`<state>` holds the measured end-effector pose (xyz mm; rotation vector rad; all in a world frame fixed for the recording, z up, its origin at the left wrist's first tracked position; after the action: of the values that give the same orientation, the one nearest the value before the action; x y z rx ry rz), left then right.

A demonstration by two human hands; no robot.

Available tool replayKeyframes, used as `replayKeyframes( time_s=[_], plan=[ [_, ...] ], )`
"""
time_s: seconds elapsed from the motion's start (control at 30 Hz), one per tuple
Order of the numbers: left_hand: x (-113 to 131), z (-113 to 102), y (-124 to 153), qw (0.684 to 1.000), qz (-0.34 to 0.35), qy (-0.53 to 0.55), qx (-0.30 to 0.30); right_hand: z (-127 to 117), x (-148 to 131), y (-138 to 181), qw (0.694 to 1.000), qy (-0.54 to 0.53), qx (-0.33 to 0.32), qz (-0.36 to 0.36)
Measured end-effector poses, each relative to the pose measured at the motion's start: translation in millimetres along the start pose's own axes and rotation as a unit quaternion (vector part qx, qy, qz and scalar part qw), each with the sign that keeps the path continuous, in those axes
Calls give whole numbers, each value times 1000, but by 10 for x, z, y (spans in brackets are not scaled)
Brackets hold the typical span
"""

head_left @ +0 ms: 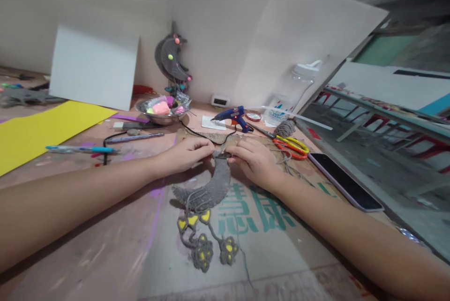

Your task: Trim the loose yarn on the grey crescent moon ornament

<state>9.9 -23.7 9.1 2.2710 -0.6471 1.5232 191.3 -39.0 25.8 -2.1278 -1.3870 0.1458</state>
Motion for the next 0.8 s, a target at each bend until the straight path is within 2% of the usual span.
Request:
replayKeyframes(
  time_s=[0.13,0.33,0.53,0.8],
  plan=[
    [-18,16,-13,999,-22,36,-6,11,15,42,999,-28,1,36],
    [-64,32,-24,995,-43,85,24,10,66,87,993,-65,18,92],
    [-87,29,-34,993,-48,100,26,35,72,63,997,-49,-10,66],
    [-77,28,-24,992,-47,113,25,36,75,62,998,-19,-13,50]
  ],
)
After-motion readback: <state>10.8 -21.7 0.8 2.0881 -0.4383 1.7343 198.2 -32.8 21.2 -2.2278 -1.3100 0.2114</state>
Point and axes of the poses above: each hand's wrist, its own y-axis away from the middle knuckle, its own z-axis out of the palm, x = y × z, the point moved 3 cm from there along -y, towards the middle knuckle, and after that the axes turned 9 degrees about -z, right-handed, at the moved point
